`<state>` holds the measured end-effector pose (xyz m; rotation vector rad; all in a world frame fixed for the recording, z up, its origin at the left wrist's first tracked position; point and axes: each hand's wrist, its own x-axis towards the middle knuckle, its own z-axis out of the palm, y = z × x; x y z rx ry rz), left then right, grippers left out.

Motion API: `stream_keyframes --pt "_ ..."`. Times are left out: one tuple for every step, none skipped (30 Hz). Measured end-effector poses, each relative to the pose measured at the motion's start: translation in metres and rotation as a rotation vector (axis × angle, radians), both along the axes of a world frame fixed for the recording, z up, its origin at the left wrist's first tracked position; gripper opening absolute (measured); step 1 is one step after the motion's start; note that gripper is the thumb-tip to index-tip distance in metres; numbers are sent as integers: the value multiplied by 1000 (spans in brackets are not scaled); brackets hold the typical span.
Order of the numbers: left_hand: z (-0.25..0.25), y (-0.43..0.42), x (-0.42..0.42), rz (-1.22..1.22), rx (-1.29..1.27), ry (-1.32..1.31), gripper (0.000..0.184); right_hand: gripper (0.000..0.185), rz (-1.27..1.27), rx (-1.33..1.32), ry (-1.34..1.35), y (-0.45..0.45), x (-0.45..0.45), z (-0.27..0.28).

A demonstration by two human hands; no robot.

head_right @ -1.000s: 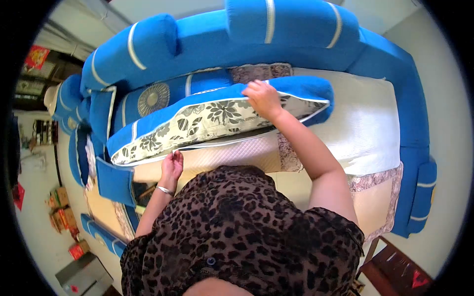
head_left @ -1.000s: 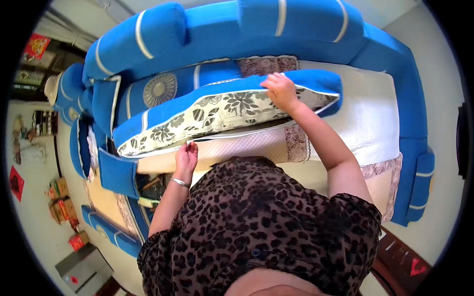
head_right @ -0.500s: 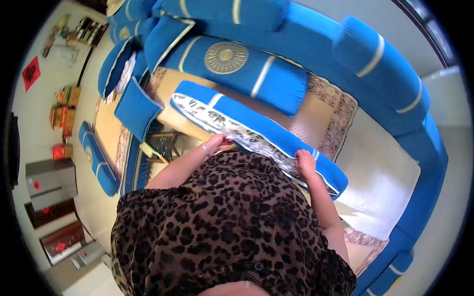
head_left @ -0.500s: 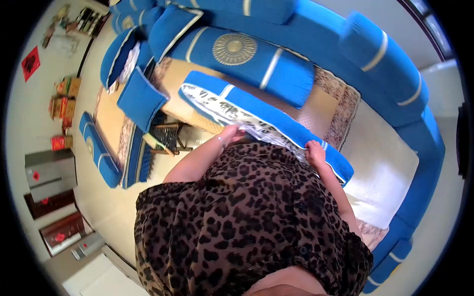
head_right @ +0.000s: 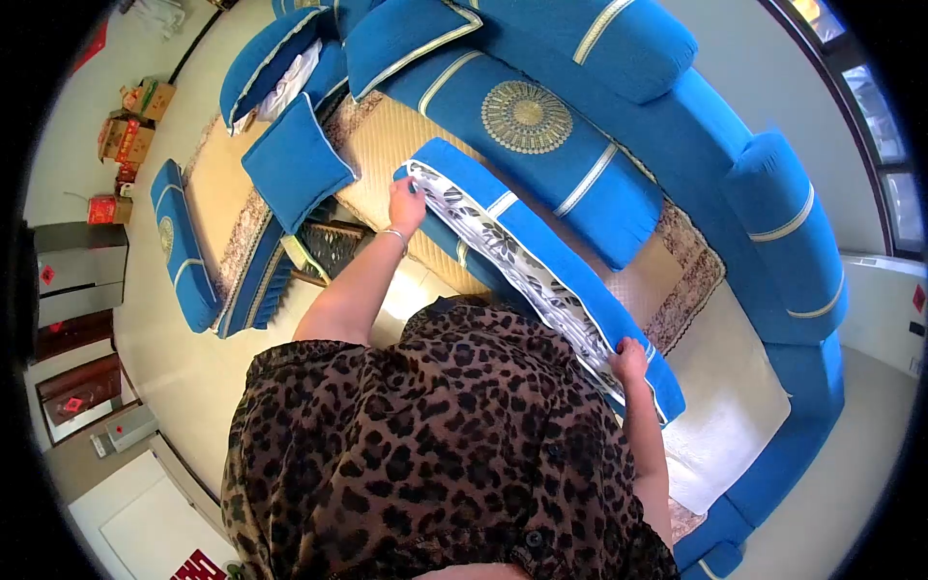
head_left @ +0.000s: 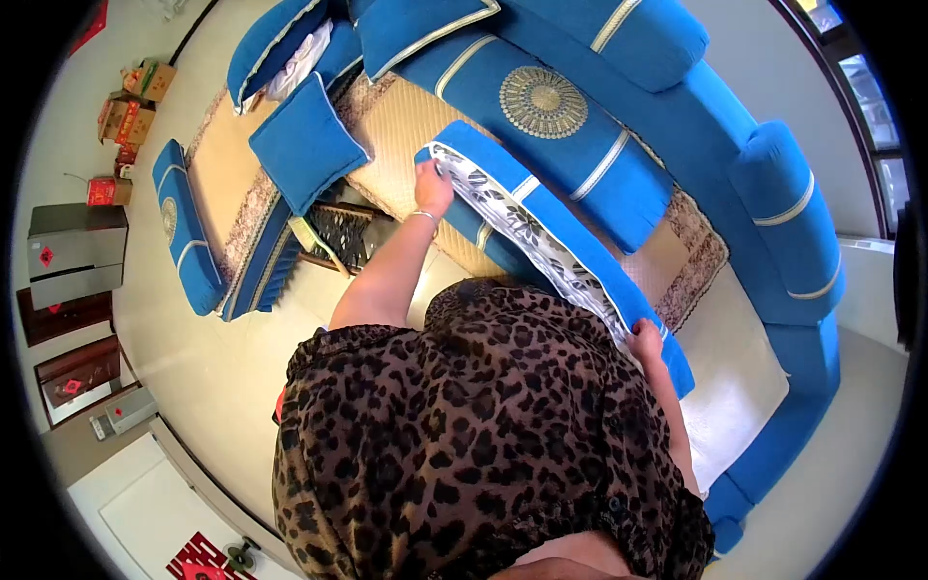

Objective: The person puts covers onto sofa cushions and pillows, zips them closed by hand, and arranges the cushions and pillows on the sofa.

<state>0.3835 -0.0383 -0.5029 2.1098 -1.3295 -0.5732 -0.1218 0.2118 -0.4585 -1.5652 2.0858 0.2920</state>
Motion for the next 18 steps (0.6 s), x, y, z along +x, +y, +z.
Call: stream_keyframes --pt "0 -9 8 53 -1 -2 40 12 -6 3 14 -2 5 6" --pt "-1 -19 17 43 87 13 43 12 -13 5 25 -5 11 9" --pt "-2 -25 22 32 177 30 46 12 -28 7 39 -5 13 10" --pt "-3 -31 24 17 268 47 50 13 -44 9 54 -4 14 8" --pt "-4 -36 24 27 326 51 58 14 -61 12 68 -4 15 7" --pt "8 -37 17 25 310 -32 60 14 -78 41 62 -2 13 5" --pt "25 -37 6 19 300 -114 62 14 -98 78 58 -1 10 6" --pt "30 -40 -3 8 288 -198 64 15 -120 114 52 0 7 5" --pt "15 -44 -3 -63 260 -293 76 17 -130 168 35 0 2 3" --pt "10 -51 -3 -114 345 -289 80 18 -140 224 18 -1 -3 -1" --pt "10 -60 1 -163 422 -288 83 20 -149 273 -3 -3 -5 -6" --pt "9 -69 9 -210 495 -288 87 23 -128 250 36 -4 -3 -10" --pt "1 -77 22 -270 514 -219 92 25 -104 227 74 -4 0 -13" --pt "-8 -79 31 -305 501 -199 91 28 -79 209 113 -7 4 -17" --pt "-12 -81 37 -340 486 -180 89 33 -74 211 148 -9 6 -25" --pt "-17 -81 41 -377 472 -164 88 33 -85 171 166 -17 17 -26" --pt "-17 -76 41 -379 409 -143 82 33 -97 129 189 -24 28 -24" --pt "-20 -71 41 -367 372 -145 81 34 -96 8 89 -44 53 -4"
